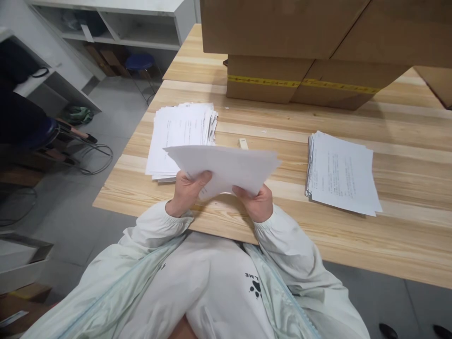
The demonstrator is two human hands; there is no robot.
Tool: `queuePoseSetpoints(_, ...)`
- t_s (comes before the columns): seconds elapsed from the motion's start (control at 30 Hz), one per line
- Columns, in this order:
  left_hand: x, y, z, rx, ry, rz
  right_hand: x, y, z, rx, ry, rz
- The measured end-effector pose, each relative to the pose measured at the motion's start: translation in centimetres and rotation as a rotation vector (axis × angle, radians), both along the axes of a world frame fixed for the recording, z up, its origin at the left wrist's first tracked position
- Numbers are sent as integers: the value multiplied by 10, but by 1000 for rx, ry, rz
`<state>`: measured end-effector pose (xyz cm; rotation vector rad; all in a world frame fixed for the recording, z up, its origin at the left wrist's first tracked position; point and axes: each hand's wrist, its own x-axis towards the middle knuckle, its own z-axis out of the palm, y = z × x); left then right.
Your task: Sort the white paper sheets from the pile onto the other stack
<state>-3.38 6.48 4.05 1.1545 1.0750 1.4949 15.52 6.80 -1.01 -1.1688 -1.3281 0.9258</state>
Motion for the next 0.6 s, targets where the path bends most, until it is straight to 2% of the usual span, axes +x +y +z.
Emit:
queuePoseSetpoints(0.1,0,0,6,75,46,-28,1,1,-1,88,17,-20)
queuePoseSetpoints(0.2,-2,2,9,65,75,-45,2,2,-3,101,45,-46)
queuePoseSetpoints(0.4,0,-1,2,-50,40,-69,1,1,-4,64,60,-71)
queuePoseSetpoints(0.6,4,-4,1,-13,4,-76,3,2,-6,112,64,-73)
